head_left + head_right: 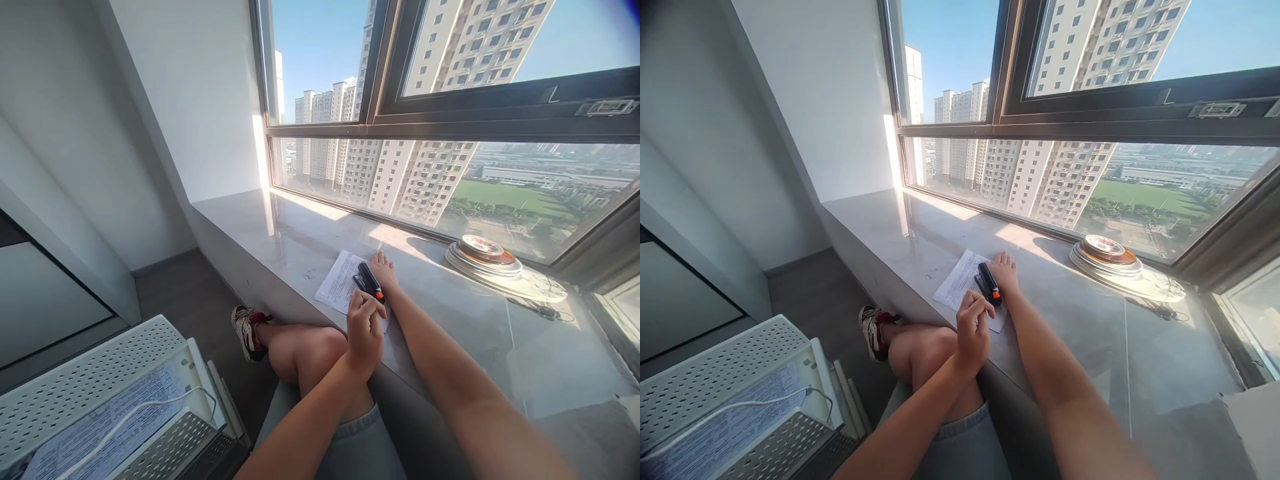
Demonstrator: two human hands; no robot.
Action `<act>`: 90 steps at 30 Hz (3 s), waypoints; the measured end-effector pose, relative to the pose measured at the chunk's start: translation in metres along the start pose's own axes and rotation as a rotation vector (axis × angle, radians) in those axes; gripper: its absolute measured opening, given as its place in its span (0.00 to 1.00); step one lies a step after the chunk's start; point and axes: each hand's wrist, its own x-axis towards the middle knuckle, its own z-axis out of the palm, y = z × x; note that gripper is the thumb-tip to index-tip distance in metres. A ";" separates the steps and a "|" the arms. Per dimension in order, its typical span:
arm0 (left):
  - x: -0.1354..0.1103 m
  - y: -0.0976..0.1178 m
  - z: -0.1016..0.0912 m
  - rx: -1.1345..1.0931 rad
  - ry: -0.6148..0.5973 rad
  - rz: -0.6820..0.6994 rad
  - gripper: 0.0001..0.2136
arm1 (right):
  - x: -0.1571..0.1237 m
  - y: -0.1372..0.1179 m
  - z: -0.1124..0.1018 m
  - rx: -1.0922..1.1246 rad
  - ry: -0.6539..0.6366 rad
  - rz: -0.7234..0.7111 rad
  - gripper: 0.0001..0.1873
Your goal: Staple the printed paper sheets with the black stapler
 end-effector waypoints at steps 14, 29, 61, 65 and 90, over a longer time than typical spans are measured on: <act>0.000 -0.006 0.005 0.117 -0.135 0.012 0.15 | -0.077 0.091 -0.026 -0.049 -0.009 0.068 0.40; -0.011 -0.018 0.020 0.813 -0.516 -0.083 0.17 | -0.159 0.111 -0.097 0.266 0.206 0.164 0.28; -0.008 -0.029 0.019 0.599 -0.618 -0.050 0.13 | -0.266 0.139 -0.098 0.555 0.656 0.071 0.23; -0.007 -0.026 0.018 0.608 -0.633 -0.049 0.14 | -0.250 0.105 -0.088 0.609 0.487 -0.049 0.21; -0.004 -0.037 0.023 0.579 -0.558 -0.107 0.22 | -0.243 0.128 -0.075 0.648 0.342 -0.024 0.19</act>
